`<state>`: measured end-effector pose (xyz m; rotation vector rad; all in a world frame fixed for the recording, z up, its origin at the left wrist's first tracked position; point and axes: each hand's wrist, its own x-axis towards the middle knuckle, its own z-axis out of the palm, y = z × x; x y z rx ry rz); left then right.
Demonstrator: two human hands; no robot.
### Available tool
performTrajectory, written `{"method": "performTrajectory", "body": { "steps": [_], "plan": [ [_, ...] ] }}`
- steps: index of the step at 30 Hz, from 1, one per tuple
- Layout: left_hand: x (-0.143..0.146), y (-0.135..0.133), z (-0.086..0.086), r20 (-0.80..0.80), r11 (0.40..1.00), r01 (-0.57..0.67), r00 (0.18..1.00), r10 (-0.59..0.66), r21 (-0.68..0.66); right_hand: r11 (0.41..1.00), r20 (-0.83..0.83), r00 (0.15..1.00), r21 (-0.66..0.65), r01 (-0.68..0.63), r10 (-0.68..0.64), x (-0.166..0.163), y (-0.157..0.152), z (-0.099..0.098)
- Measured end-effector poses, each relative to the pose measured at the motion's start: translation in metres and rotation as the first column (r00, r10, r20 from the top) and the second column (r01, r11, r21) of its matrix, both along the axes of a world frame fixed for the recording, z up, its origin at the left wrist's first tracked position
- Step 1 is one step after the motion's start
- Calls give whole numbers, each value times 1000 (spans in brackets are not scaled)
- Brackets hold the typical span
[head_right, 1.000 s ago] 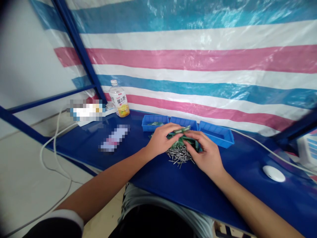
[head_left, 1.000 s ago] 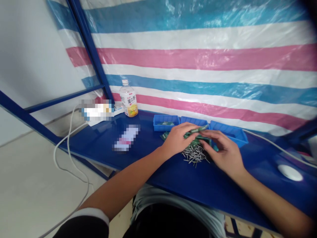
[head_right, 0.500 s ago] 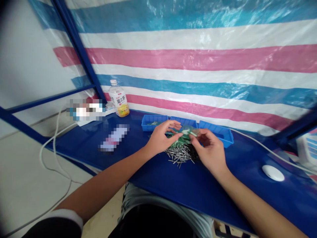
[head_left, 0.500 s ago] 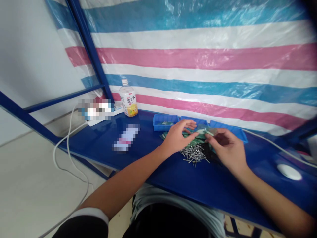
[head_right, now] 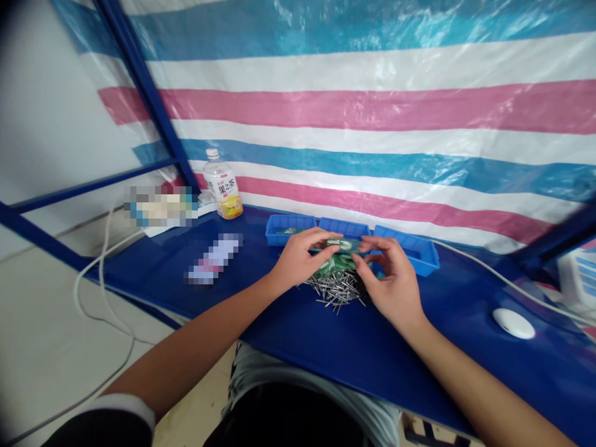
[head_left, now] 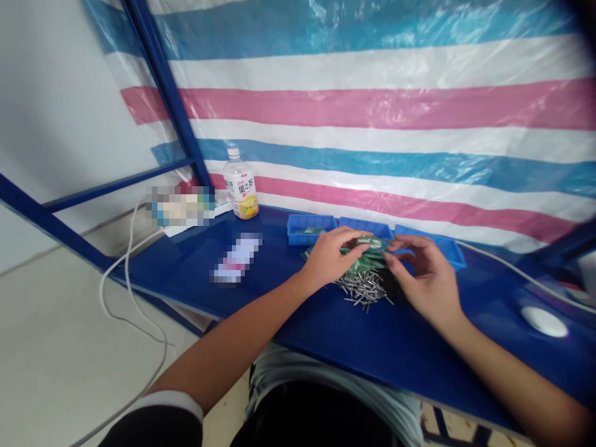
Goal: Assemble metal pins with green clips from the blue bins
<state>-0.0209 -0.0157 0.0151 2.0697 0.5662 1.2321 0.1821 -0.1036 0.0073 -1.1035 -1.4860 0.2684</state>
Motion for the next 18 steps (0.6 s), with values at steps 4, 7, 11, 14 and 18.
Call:
{"method": "performTrajectory", "body": {
  "steps": [4, 7, 11, 14, 18],
  "plan": [
    [1, -3, -1, 26, 985, 108, 994, -105, -133, 998, -41, 999, -45, -33, 31, 4, 3, -4],
    [1, -4, -1, 28, 982, 137, 991, -135, -133, 992, 20, 998, -119, -51, 54, 8, 3, -7],
    [-3, -1, 2, 0, 987, 145, 989, -145, -72, 997, 148, 987, -55, -53, 61, 14, 3, -5],
    [-6, 2, 4, -7, 992, 121, 993, -122, -34, 999, 233, 972, 37, -29, 19, 17, 4, -1],
    [-6, 3, 1, -42, 989, 92, 994, -98, -113, 998, 268, 963, 55, -12, -3, 18, 4, 0]
  ]
}}
